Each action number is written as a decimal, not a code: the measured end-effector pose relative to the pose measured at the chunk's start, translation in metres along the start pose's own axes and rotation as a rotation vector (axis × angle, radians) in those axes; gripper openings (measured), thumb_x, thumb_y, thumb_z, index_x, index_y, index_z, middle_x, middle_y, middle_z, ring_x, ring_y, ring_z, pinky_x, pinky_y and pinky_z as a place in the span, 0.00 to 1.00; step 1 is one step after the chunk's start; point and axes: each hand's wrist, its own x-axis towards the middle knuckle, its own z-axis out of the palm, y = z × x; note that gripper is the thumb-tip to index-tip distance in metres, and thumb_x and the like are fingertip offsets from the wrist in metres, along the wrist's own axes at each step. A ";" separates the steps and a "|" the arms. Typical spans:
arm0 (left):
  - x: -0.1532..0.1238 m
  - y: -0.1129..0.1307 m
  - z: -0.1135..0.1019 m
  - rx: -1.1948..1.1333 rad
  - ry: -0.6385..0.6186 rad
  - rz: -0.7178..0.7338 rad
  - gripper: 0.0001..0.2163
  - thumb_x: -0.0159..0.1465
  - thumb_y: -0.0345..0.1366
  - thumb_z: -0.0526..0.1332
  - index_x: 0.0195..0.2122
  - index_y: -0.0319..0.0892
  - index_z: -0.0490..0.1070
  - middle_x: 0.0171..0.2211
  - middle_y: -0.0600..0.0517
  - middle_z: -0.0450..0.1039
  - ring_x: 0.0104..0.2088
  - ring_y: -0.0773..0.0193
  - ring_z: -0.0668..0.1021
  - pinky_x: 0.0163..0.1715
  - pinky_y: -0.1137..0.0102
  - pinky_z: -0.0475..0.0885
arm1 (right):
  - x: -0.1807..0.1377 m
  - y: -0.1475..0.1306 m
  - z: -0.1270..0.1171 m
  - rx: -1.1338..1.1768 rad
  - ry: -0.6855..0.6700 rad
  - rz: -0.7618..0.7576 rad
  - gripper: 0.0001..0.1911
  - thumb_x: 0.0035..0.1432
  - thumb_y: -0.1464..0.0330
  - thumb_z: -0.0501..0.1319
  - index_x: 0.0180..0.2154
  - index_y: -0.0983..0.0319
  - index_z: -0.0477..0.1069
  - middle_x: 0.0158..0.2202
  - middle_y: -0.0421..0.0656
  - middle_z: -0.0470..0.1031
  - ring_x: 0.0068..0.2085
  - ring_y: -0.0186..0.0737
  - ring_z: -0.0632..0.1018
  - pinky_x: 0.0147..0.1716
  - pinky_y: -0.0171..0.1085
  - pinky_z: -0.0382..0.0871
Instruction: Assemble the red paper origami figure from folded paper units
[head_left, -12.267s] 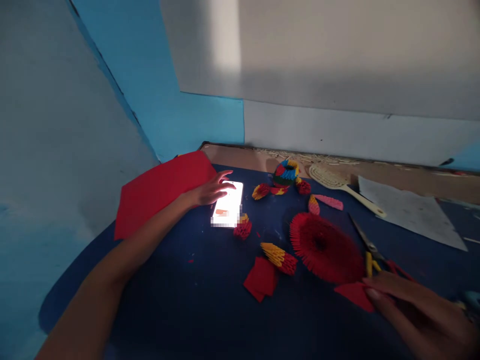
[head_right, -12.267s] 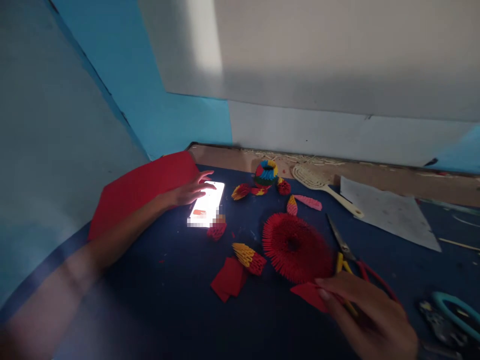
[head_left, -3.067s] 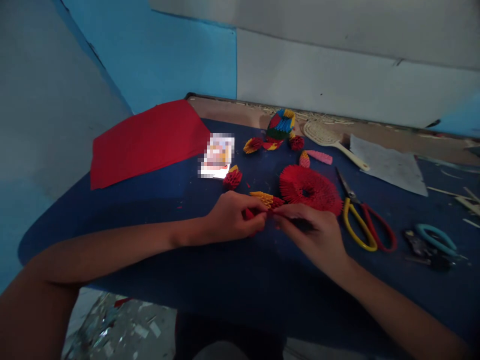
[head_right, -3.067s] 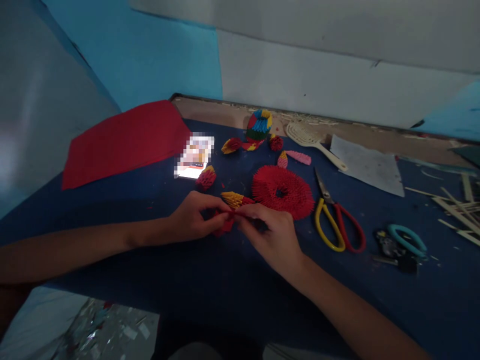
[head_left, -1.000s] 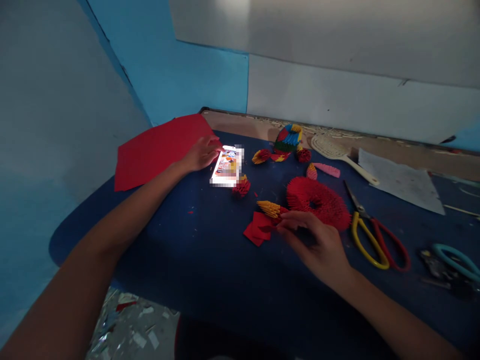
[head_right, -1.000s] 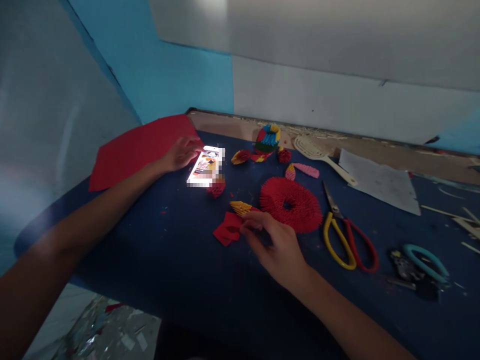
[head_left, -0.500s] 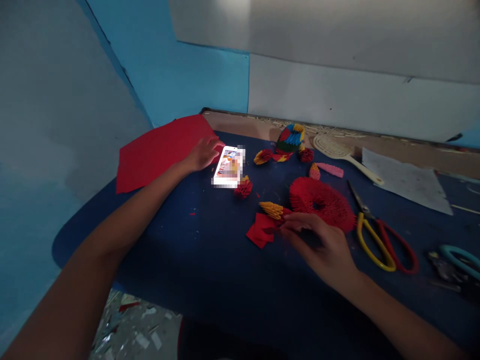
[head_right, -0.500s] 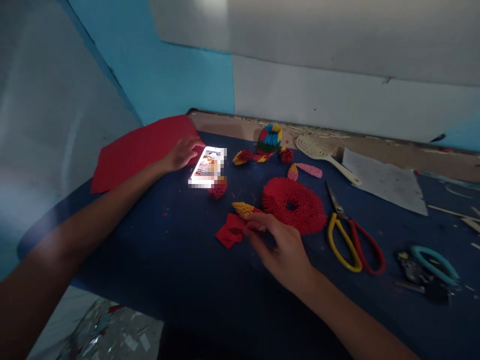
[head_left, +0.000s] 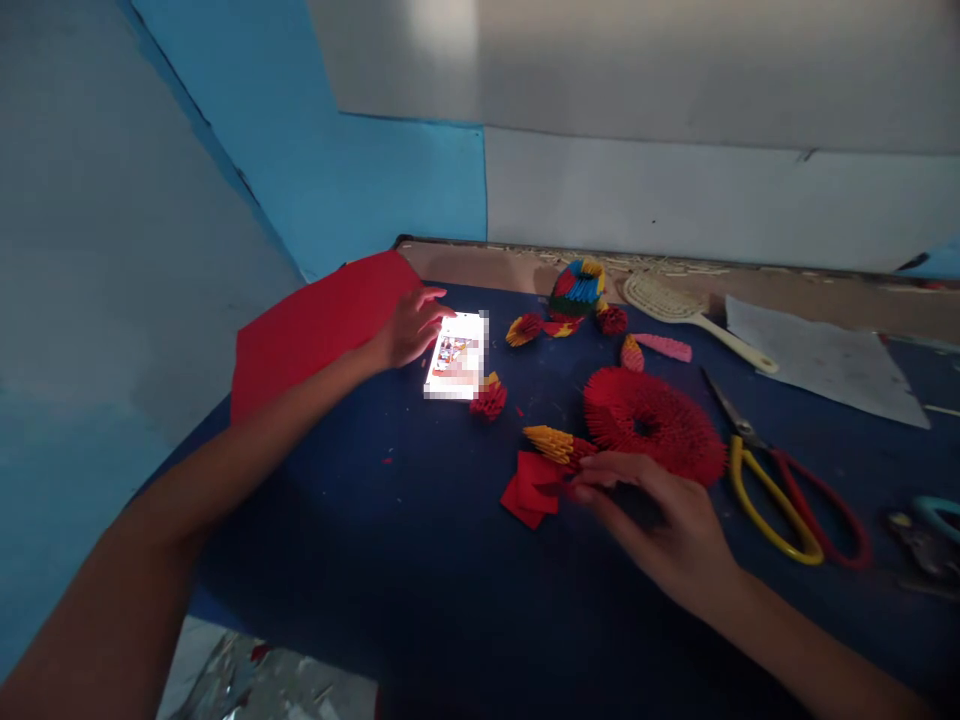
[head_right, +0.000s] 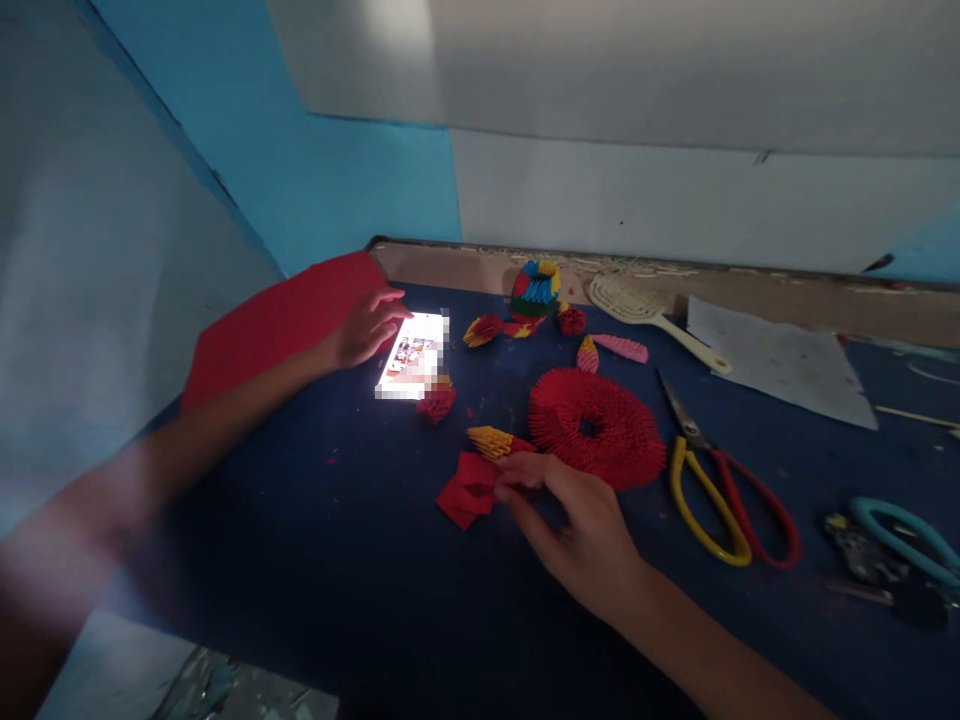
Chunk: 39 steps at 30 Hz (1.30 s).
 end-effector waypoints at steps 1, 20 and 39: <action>-0.001 0.007 -0.003 -0.014 -0.015 0.017 0.17 0.71 0.41 0.47 0.49 0.45 0.74 0.61 0.45 0.63 0.59 0.52 0.67 0.61 0.53 0.63 | 0.000 0.000 0.000 -0.003 -0.005 0.001 0.08 0.59 0.72 0.63 0.42 0.57 0.72 0.33 0.39 0.82 0.33 0.37 0.84 0.30 0.32 0.80; -0.016 0.026 -0.012 -0.093 0.036 0.104 0.12 0.67 0.38 0.56 0.36 0.54 0.81 0.56 0.55 0.71 0.61 0.57 0.65 0.62 0.54 0.60 | 0.000 0.000 -0.001 -0.049 -0.017 -0.001 0.07 0.61 0.70 0.62 0.42 0.54 0.71 0.30 0.37 0.82 0.28 0.36 0.83 0.26 0.31 0.80; -0.038 0.191 -0.084 -0.519 0.005 0.016 0.10 0.69 0.47 0.56 0.38 0.50 0.73 0.35 0.52 0.78 0.34 0.64 0.79 0.36 0.65 0.76 | 0.003 -0.006 -0.007 0.016 -0.049 0.026 0.07 0.61 0.65 0.64 0.41 0.55 0.69 0.26 0.36 0.81 0.30 0.39 0.84 0.29 0.34 0.79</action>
